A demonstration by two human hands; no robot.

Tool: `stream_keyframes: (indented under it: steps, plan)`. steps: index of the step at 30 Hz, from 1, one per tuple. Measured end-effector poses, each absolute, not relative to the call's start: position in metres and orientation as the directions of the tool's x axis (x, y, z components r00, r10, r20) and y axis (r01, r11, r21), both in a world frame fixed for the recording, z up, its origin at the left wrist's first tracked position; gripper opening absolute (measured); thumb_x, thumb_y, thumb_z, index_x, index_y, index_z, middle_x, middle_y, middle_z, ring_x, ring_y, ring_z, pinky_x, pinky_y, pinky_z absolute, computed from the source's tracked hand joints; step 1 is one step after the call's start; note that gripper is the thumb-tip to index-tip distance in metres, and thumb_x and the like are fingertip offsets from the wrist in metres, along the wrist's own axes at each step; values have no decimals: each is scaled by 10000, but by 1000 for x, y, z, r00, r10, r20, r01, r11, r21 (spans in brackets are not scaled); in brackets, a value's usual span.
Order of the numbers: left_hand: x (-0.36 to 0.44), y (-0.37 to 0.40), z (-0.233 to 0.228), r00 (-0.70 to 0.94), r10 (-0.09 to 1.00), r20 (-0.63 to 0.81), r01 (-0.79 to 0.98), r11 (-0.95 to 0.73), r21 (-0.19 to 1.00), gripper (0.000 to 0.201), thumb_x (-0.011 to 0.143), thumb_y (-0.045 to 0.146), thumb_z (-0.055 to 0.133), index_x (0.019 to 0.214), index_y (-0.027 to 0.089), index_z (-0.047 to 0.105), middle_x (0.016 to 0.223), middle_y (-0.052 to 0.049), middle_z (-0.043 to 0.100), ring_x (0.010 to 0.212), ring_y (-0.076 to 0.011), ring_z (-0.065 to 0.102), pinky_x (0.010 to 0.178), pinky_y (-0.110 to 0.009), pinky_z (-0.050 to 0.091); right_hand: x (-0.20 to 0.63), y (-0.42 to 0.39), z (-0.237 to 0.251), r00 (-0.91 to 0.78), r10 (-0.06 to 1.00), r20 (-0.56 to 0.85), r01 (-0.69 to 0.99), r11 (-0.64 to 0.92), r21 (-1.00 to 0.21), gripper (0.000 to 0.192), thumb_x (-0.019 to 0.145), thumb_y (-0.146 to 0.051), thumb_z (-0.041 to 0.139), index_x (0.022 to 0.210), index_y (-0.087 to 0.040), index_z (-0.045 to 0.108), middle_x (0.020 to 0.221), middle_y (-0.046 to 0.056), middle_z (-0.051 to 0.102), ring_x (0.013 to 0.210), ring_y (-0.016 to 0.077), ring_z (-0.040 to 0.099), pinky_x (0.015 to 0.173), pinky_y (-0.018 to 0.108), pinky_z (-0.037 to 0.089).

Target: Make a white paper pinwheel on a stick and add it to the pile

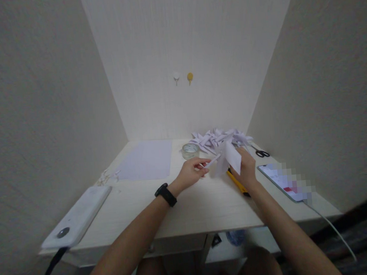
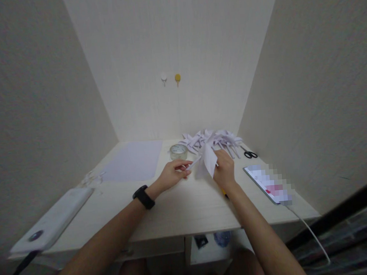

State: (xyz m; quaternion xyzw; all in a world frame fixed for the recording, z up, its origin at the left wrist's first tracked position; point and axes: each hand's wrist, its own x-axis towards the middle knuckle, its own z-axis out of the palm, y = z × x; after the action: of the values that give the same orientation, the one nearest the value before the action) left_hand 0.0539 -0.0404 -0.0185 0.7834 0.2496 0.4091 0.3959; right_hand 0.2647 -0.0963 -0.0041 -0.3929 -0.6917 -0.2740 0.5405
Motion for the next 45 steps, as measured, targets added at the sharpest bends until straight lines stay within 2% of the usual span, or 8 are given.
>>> stream_keyframes:
  steps: [5, 11, 16, 25, 36, 39, 42, 45]
  plan:
    - [50, -52, -6, 495, 563, 662, 247, -821, 514, 211, 845, 241, 682, 1037, 183, 747, 906, -54, 708, 734, -119, 651, 691, -238, 563, 261, -103, -8, -67, 243, 968, 851, 520, -72, 151, 851, -195, 519, 703, -220, 534, 670, 40, 603, 639, 192, 571, 601, 333, 453]
    - [51, -74, 5, 453, 208, 867, 348, -937, 43, 199, 941, 244, 573, 1045, 158, 720, 957, -75, 752, 871, -167, 703, 803, -298, 569, 240, -111, -12, -154, 105, 982, 792, 608, 60, 106, 854, -128, 527, 843, -221, 576, 710, 46, 640, 659, 193, 592, 609, 336, 476]
    - [49, -81, 10, 454, 87, 887, 409, -905, -120, 157, 935, 214, 579, 968, 143, 715, 901, -60, 760, 796, -154, 709, 740, -278, 572, 234, -114, -16, -261, 50, 964, 777, 604, 179, 139, 854, -102, 528, 923, -209, 582, 729, 63, 649, 687, 199, 614, 611, 346, 498]
    - [47, -87, 13, 488, 35, 872, 448, -868, -216, 147, 937, 208, 571, 958, 135, 696, 890, -61, 758, 787, -148, 712, 716, -269, 567, 236, -116, -17, -333, 2, 943, 775, 570, 273, 110, 864, -103, 558, 933, -185, 582, 748, 92, 658, 717, 208, 620, 622, 357, 524]
    - [48, -88, 8, 521, 9, 854, 491, -821, -291, 139, 927, 193, 573, 960, 130, 693, 918, -67, 764, 792, -167, 722, 700, -295, 571, 229, -117, -15, -291, 92, 952, 762, 624, 172, 138, 838, -99, 548, 929, -201, 561, 740, 70, 630, 703, 209, 600, 609, 351, 493]
    - [48, -87, 10, 492, 44, 869, 482, -845, -230, 139, 921, 194, 572, 937, 141, 699, 900, -59, 768, 776, -162, 723, 711, -291, 573, 227, -118, -15, -254, 156, 955, 765, 637, 99, 116, 842, -102, 537, 887, -207, 556, 721, 54, 614, 672, 197, 575, 588, 330, 465]
    - [48, -85, 12, 476, 136, 869, 427, -900, -93, 163, 920, 188, 547, 928, 148, 705, 910, -58, 769, 794, -161, 724, 738, -291, 576, 225, -118, -15, -183, 203, 962, 778, 628, 16, 107, 844, -110, 528, 817, -212, 549, 689, 38, 598, 651, 187, 559, 588, 317, 448]
    - [46, -81, 13, 497, 213, 841, 361, -932, 22, 230, 906, 181, 512, 1032, 131, 698, 995, -86, 761, 876, -187, 721, 800, -326, 578, 228, -116, -16, -28, 250, 968, 813, 570, -124, 153, 856, -139, 518, 728, -222, 528, 620, 3, 556, 589, 163, 534, 563, 295, 437]
